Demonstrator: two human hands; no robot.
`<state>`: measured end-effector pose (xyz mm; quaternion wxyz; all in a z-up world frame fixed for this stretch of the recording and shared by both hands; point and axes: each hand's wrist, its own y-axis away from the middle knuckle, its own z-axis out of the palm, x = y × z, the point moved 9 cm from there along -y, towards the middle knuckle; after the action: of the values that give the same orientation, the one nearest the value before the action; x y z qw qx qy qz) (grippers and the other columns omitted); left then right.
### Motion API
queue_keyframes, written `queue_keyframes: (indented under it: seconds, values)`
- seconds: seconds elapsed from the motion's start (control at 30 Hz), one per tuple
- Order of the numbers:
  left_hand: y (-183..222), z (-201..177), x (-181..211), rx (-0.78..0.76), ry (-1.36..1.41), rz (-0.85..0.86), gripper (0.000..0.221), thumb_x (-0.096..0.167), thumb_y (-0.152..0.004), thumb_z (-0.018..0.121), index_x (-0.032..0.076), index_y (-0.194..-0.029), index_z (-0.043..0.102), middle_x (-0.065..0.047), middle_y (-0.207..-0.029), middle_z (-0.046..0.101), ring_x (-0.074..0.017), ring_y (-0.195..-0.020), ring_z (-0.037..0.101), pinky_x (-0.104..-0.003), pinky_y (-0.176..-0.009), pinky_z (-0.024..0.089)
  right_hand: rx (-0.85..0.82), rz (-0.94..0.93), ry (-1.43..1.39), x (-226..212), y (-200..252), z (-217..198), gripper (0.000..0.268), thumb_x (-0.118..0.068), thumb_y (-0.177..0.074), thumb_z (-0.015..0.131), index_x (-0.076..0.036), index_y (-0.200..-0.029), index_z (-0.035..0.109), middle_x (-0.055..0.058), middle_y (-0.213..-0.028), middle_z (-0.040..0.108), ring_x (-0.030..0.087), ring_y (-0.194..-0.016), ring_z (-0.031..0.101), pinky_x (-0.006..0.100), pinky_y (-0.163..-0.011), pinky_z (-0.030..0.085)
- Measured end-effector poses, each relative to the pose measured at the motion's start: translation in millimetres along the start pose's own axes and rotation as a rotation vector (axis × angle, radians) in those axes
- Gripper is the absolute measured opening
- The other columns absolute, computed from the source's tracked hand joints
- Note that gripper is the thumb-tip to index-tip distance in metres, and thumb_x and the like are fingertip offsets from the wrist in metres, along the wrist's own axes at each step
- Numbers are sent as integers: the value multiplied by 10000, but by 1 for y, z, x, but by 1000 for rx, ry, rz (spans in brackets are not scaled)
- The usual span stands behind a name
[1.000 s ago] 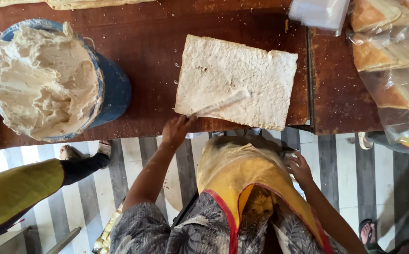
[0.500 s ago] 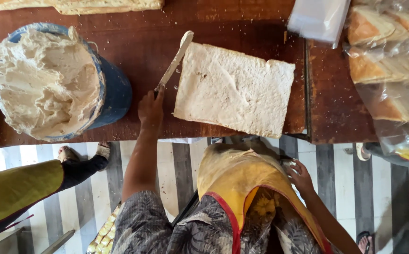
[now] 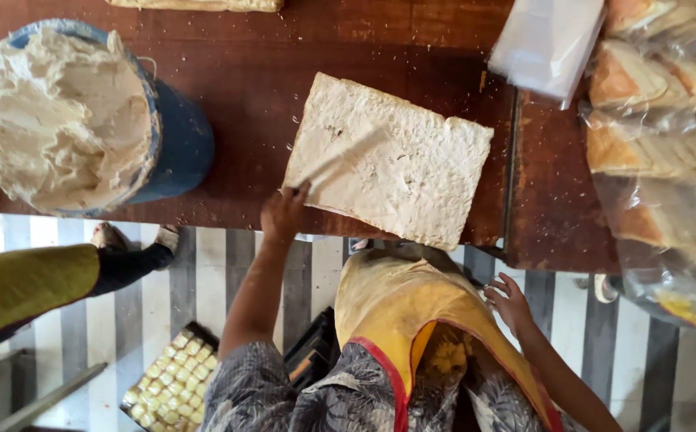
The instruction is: Spreading a white cream or butter layer onto a large flat loaf of bread using a spatula.
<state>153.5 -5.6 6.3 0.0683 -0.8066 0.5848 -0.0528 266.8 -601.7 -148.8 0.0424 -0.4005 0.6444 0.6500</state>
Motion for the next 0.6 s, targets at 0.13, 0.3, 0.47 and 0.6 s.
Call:
queue_keyframes:
  seconds: [0.13, 0.3, 0.47, 0.6]
  values:
    - [-9, -38, -3, 155, -18, -83, 540, 150, -853, 677, 279, -1378, 677, -52, -858, 585, -266, -718, 615, -425, -616, 535, -30, -56, -8, -14, -16, -25, 699, -136, -953, 609, -103, -1591, 326, 141, -1510, 500, 269, -1174, 644, 411, -962, 555]
    - [-2, -55, 18, -57, 357, -274, 517, 81, -902, 644, 247, -1390, 668, -99, -973, 673, -321, -787, 675, -446, -665, 554, -112, -40, 24, 19, -37, -49, 656, -157, -953, 629, -74, -1556, 383, 131, -1502, 517, 256, -1225, 609, 391, -970, 531]
    - [33, -75, 47, 172, 1057, -422, 501, 28, -930, 701, 103, -1418, 617, -64, -1103, 682, -173, -953, 640, -315, -827, 534, -268, -181, 151, 41, -65, -70, 680, -193, -941, 699, -35, -1541, 422, 178, -1419, 593, 249, -1262, 596, 374, -996, 515]
    - [60, -117, 11, 479, 1323, -619, 502, 40, -986, 636, 83, -1473, 521, 27, -1076, 614, -70, -873, 557, -235, -736, 474, -325, -174, 32, 54, -96, -88, 720, -217, -911, 714, -28, -1541, 420, 179, -1398, 602, 281, -1234, 591, 394, -982, 506]
